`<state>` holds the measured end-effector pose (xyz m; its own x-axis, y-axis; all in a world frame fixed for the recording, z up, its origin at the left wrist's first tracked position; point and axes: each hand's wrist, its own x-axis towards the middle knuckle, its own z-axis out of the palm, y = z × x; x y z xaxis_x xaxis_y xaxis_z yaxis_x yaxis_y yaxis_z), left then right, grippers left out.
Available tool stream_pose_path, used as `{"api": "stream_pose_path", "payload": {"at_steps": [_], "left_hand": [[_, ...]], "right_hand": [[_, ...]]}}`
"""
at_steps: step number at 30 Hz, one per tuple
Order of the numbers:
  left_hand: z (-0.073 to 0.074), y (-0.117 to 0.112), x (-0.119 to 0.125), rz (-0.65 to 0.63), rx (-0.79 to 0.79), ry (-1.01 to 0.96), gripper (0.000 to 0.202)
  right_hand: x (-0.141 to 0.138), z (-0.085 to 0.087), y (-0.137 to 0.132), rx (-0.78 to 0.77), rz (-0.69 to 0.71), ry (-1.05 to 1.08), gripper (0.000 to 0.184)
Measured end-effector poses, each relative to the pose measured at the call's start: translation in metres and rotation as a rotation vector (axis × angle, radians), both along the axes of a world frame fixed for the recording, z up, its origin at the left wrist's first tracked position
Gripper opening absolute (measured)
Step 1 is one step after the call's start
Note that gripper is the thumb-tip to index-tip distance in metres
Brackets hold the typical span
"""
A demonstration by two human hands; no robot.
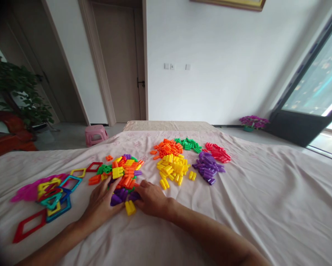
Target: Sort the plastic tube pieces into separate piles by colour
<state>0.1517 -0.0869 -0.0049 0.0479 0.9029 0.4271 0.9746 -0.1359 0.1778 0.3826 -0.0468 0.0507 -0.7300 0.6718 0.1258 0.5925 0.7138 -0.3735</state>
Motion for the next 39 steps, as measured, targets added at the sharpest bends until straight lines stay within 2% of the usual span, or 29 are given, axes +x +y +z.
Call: {"api": "stream_pose_path", "payload": {"at_steps": [4, 7, 9, 12, 14, 16, 20, 23, 26, 29, 33, 35, 39], "left_hand": [[0.005, 0.008, 0.014, 0.065, 0.013, -0.008, 0.075], [0.007, -0.003, 0.021, 0.001, 0.138, 0.011, 0.070], [0.008, -0.012, 0.026, -0.114, 0.211, 0.022, 0.068], [0.010, -0.017, 0.036, -0.281, 0.205, 0.068, 0.067], [0.010, -0.013, 0.041, -0.319, 0.179, 0.104, 0.059], [0.009, -0.004, 0.043, -0.296, 0.184, 0.115, 0.048], [0.010, 0.010, 0.031, -0.275, 0.251, 0.083, 0.035], [0.015, 0.012, 0.013, -0.279, 0.307, 0.020, 0.031], [0.019, 0.015, -0.010, -0.147, 0.342, -0.062, 0.035], [0.016, 0.026, -0.035, 0.035, 0.343, -0.150, 0.041], [0.001, 0.044, -0.059, 0.199, 0.225, -0.203, 0.052], [-0.008, 0.049, -0.064, 0.199, 0.150, -0.212, 0.055], [-0.018, 0.051, -0.066, 0.088, 0.119, -0.235, 0.055]], "right_hand": [[0.010, 0.002, 0.004, 0.027, -0.055, 0.074, 0.023], [0.032, 0.009, 0.018, 0.056, -0.187, 0.214, 0.024], [0.053, 0.013, 0.034, 0.095, -0.347, 0.275, 0.025], [0.088, 0.017, 0.060, 0.164, -0.628, 0.286, 0.027], [0.112, 0.019, 0.075, 0.213, -0.785, 0.287, 0.027], [0.135, 0.020, 0.084, 0.274, -0.908, 0.285, 0.029], [0.177, 0.021, 0.088, 0.439, -1.099, 0.272, 0.035], [0.206, 0.014, 0.087, 0.481, -1.267, 0.290, 0.038], [0.224, 0.006, 0.089, 0.501, -1.358, 0.307, 0.038], [0.215, 0.001, 0.091, 0.574, -1.271, 0.358, 0.035], [0.156, 0.001, 0.081, 0.559, -0.862, 0.431, 0.027], [0.117, 0.001, 0.068, 0.472, -0.634, 0.424, 0.026], [0.055, 0.001, 0.045, 0.247, -0.264, 0.251, 0.032]]}}
